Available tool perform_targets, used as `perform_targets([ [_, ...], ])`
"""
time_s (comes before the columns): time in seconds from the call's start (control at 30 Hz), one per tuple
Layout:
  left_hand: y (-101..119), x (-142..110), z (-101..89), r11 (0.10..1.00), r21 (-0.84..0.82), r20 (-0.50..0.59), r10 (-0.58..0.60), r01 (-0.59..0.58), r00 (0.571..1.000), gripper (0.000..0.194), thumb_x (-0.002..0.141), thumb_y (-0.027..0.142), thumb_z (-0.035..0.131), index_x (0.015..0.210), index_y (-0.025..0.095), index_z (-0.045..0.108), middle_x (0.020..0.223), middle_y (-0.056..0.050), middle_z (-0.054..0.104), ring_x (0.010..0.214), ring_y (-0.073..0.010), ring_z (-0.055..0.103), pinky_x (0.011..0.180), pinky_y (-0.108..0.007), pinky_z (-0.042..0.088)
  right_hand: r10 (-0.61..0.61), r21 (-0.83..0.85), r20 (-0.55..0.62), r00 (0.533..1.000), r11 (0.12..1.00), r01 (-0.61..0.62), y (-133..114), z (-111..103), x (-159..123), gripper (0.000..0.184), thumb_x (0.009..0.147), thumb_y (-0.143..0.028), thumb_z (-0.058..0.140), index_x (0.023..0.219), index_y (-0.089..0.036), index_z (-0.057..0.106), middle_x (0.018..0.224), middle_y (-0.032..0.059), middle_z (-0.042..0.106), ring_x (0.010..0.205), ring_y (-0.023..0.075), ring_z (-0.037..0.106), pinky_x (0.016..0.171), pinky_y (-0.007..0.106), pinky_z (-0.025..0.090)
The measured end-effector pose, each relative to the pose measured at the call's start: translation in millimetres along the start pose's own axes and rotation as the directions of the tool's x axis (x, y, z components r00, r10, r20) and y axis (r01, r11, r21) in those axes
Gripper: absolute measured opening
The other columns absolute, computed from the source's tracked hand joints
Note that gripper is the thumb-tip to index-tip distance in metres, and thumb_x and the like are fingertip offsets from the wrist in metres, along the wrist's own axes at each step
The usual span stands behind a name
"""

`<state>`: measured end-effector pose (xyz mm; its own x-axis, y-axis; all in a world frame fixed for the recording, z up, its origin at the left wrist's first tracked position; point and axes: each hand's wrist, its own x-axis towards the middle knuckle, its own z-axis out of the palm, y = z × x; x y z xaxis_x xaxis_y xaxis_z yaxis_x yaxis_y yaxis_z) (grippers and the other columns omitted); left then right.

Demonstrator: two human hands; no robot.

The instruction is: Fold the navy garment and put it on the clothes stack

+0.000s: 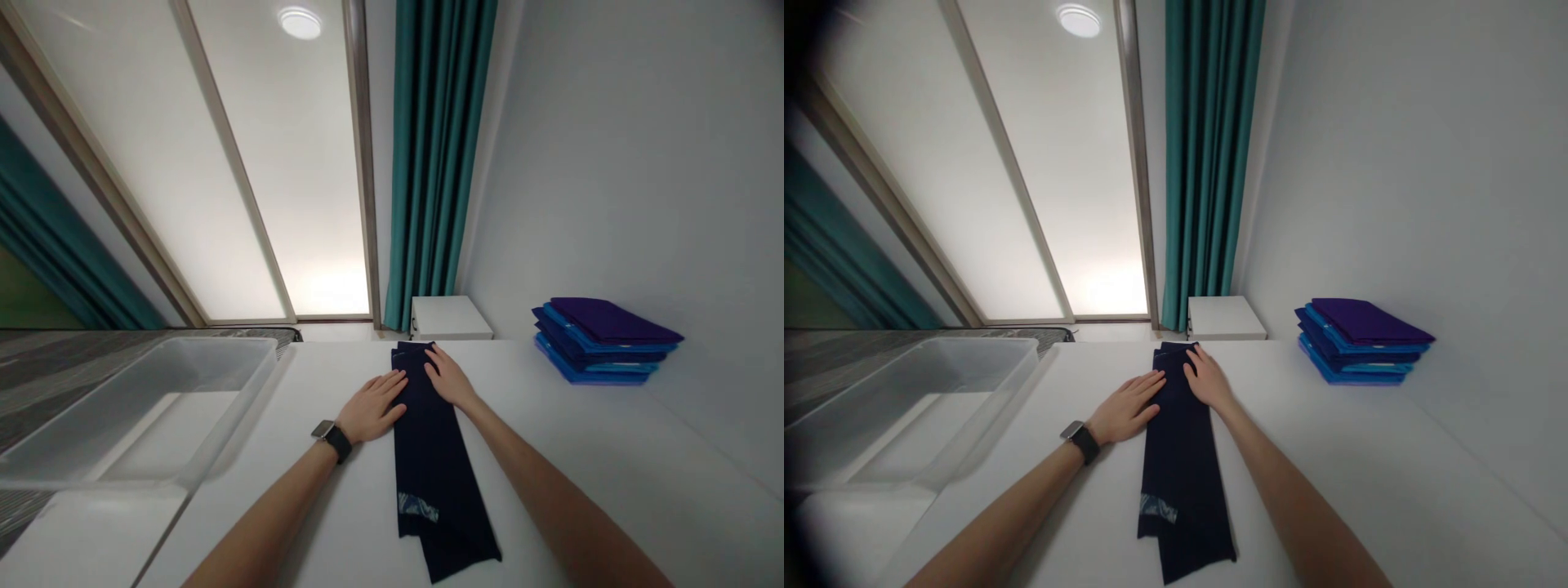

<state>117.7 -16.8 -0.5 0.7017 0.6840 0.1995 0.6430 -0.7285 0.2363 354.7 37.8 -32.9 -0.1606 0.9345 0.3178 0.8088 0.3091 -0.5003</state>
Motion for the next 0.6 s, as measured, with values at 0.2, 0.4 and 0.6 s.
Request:
perform_targets([
  [0.2, -2.1, 0.2, 2.1, 1.000, 0.013, 0.005, 0.001, -0.001, 1.000, 0.057, 0.100, 0.051, 0.028, 0.150, 0.024, 0.031, 0.158, -0.004, 0.029, 0.146, -0.0204, 0.024, 0.118, -0.041, 0.025, -0.015, -0.128, 0.124, 0.992, 0.991, 0.031, -12.3, -10.9, -40.5, 0.057, 0.098, -0.045, 0.030, 0.147, -0.016, 0.040, 0.158, 0.0121, 0.027, 0.144, 0.0228, 0.027, 0.118, 0.045, 0.021],
  [0.4, -1.4, 0.2, 1.9, 1.000, 0.005, -0.009, -0.010, 0.010, 1.000, 0.053, 0.102, 0.048, 0.026, 0.150, 0.026, 0.032, 0.158, -0.003, 0.030, 0.146, -0.0190, 0.025, 0.118, -0.040, 0.025, -0.015, -0.209, 0.172, 0.985, 0.977, 0.051, -22.2, -17.9, -70.2, 0.063, 0.099, -0.052, 0.027, 0.149, -0.016, 0.036, 0.158, 0.0121, 0.024, 0.145, 0.0247, 0.024, 0.119, 0.045, 0.018],
  [0.6, -6.8, 4.7, 0.3, 0.999, -0.033, 0.003, -0.039, 0.039, 0.999, 0.052, 0.102, 0.047, 0.026, 0.149, 0.025, 0.035, 0.157, -0.003, 0.031, 0.145, -0.0193, 0.026, 0.118, -0.044, 0.023, -0.017, -0.230, 0.151, 0.988, 0.972, 0.052, -29.4, -16.1, -68.5, 0.062, 0.098, -0.050, 0.029, 0.148, -0.014, 0.039, 0.157, 0.0135, 0.027, 0.145, 0.0262, 0.025, 0.119, 0.047, 0.017],
])
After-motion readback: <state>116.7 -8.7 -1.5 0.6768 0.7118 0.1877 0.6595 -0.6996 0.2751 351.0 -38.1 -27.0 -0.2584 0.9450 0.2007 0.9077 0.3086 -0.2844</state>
